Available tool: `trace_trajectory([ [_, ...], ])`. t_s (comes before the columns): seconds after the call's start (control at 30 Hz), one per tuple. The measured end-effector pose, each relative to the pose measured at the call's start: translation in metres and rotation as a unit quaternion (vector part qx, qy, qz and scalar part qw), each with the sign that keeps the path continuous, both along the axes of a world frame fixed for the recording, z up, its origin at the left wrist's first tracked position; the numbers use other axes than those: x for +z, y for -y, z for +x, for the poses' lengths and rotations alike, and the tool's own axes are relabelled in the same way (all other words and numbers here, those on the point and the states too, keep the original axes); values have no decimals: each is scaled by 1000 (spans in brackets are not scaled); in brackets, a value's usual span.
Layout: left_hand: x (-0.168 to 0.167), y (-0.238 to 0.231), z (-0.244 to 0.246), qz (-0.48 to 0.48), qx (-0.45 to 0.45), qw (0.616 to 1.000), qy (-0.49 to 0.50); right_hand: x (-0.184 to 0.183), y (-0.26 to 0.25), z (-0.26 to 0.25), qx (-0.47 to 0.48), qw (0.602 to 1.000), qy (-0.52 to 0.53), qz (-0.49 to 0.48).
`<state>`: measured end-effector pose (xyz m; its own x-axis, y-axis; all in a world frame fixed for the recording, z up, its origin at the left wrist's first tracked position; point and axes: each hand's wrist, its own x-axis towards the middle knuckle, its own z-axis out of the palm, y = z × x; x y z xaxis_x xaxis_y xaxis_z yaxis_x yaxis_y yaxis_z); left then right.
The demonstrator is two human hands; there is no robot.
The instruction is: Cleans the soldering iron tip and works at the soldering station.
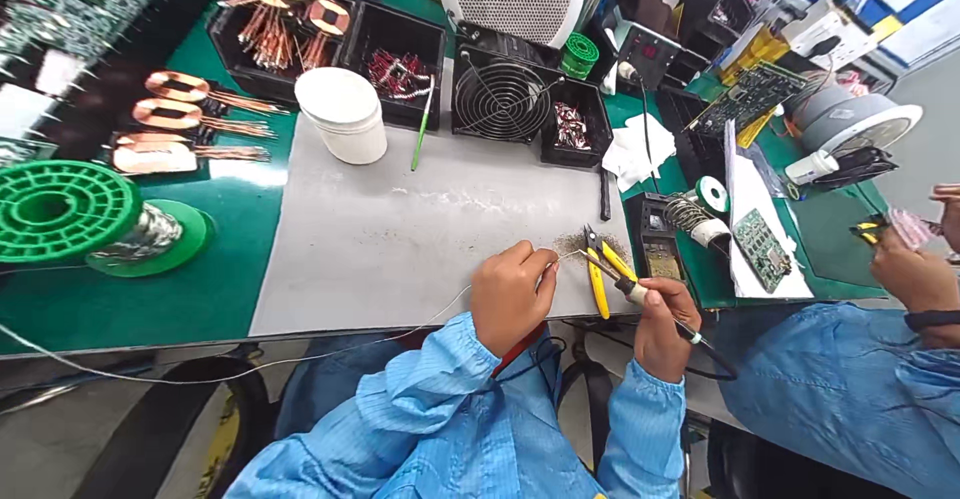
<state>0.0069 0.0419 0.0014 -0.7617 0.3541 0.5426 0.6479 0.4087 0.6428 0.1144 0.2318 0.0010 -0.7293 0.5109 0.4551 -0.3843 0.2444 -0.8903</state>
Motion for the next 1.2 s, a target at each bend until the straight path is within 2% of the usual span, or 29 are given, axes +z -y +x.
trace_trajectory([
  [1.0, 0, -1, 0, -6, -8, 1000, -5, 0, 6, -3, 53, 999, -4, 6],
  [1.1, 0, -1, 0, -2, -5, 1000, -8, 0, 4, -3, 39, 999, -9, 9],
  [1.2, 0, -2, 1, 12, -5, 1000, -6, 1, -4, 1, -19, 1000, -25, 3],
])
